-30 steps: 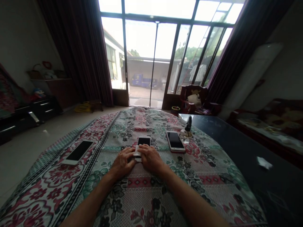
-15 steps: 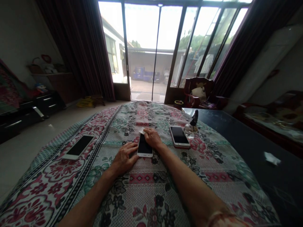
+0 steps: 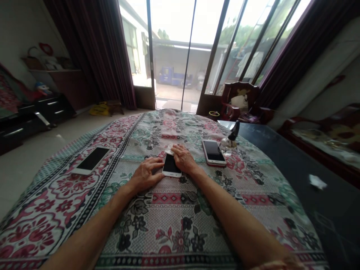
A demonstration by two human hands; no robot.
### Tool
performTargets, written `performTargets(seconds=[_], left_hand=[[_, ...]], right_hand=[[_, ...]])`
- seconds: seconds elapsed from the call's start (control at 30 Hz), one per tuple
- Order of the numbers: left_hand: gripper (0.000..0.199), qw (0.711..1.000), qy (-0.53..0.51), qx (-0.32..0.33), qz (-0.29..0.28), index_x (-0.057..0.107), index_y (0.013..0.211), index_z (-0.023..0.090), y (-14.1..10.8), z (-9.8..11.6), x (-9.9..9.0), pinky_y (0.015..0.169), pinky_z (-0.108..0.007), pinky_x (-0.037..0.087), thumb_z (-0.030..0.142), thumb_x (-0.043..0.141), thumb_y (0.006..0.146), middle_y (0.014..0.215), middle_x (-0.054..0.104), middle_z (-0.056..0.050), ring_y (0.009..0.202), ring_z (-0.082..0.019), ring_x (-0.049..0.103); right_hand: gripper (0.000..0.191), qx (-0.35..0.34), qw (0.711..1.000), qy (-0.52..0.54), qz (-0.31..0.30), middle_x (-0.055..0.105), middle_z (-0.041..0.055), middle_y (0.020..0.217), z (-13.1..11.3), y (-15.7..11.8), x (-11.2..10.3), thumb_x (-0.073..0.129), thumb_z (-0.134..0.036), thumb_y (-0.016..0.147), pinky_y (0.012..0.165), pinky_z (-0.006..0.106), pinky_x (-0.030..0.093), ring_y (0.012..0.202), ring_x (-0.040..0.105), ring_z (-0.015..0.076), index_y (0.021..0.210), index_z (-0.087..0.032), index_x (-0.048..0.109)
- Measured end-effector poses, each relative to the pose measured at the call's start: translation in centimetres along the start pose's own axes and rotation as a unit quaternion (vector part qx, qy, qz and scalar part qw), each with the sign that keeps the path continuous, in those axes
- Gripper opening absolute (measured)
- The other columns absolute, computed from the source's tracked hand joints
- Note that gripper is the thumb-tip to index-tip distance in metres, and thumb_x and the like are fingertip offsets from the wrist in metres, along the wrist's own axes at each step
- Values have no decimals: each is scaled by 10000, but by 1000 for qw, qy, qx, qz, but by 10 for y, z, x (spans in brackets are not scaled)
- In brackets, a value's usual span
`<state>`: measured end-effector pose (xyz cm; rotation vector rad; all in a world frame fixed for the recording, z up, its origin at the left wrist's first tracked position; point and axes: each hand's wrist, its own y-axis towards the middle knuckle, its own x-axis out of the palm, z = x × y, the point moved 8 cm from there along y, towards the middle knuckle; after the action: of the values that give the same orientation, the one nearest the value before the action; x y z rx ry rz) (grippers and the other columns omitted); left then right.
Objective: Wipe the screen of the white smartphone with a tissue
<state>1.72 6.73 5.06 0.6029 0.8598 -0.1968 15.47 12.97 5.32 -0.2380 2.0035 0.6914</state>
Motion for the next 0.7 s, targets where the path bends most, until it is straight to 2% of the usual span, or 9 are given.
performTargets(seconds=[0.13,0.3,0.43,0.57,0.7], left_hand=[[340,999,3,21,-28,724,1008,225,7,-8,-3,1024,-455,418,360,751,697,1163,688,-68,1120,-258,595],[498,999,8,28,-43,673,1129,204,11,-14,-3,1024,-441,407,429,751,691,1215,661,-78,1144,-251,575],[470,998,-2,32,-57,676,1127,220,11,-13,-2,1029,-450,396,451,727,721,1230,650,-70,1148,-255,567],[459,998,-1,23,-62,678,1122,247,11,-15,-1,1023,-461,397,460,726,719,1235,643,-54,1139,-257,565],[463,998,14,29,-60,674,1131,234,11,-17,1,1027,-443,394,444,728,722,1241,634,-63,1149,-250,556]], right_hand=[[380,-6,1000,8,-11,530,36,1372,-3,-10,1,377,-158,919,1101,511,335,1311,403,256,1207,-251,606],[379,0,1000,6,-10,515,29,1386,-5,-13,-1,379,-152,916,1123,484,324,1317,395,244,1216,-229,597],[377,-12,1000,9,-17,523,47,1377,-10,-18,-3,378,-148,918,1110,476,349,1322,394,253,1216,-213,600],[384,-29,999,5,-28,490,44,1414,-22,-37,-5,376,-171,933,1109,478,353,1344,374,260,1258,-216,576],[413,-39,998,11,-50,453,7,1449,-36,-64,-8,366,-193,948,1131,503,316,1373,342,251,1320,-267,531]])
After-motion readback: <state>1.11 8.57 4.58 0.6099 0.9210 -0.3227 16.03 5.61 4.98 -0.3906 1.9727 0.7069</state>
